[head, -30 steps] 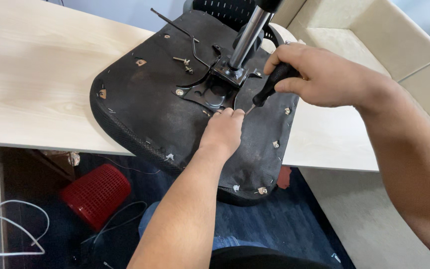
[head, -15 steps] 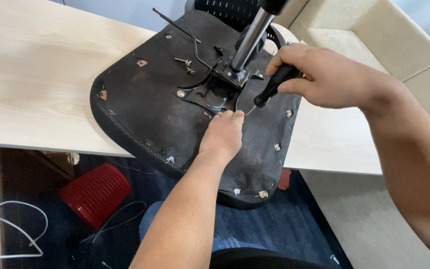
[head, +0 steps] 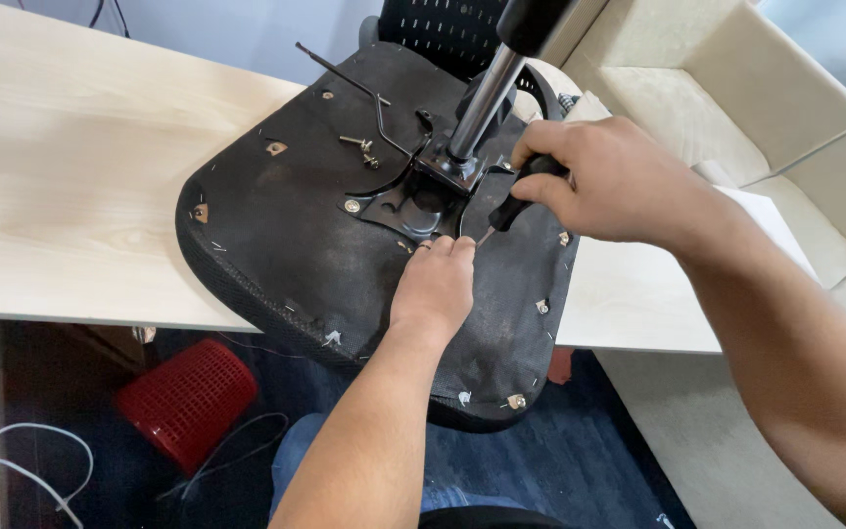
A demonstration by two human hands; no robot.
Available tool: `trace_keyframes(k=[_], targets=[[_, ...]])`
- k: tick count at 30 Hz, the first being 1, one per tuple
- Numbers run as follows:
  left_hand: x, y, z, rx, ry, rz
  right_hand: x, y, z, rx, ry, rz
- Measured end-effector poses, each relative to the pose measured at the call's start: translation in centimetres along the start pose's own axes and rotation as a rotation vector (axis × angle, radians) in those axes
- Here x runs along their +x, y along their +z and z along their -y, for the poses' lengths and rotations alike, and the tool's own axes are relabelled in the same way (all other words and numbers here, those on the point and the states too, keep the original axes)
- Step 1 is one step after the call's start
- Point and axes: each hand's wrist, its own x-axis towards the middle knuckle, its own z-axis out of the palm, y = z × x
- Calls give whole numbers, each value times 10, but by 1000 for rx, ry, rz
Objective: The person uses a screwdriver to tighten multiple screws on the underside of an office chair seat, securing the central gas-lift mechanism. The chair is placed upside down on a table while the person works.
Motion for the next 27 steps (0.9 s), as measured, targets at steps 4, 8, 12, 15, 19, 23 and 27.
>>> trace_keyframes(k=[4, 8, 12, 15, 19, 23, 27], targets=[[-2, 0, -1, 27, 3, 23, 0, -3, 7, -26, 87, 54], [0, -3, -4, 46, -21, 71, -2, -3, 8, -52, 82, 42], [0, -4, -7, 55, -18, 55, -6, 1, 8, -44, 62, -15], [2, -5, -9, 67, -54, 88, -6, 2, 8, -51, 130, 7], [2, -4, -10, 46, -66, 62, 1, -5, -1, -78, 101, 124], [3, -3, -9, 22, -93, 61, 3, -9, -7, -16, -188, 102], [5, -3, -9, 33, -104, 98, 2, -4, -10, -85, -118, 127]])
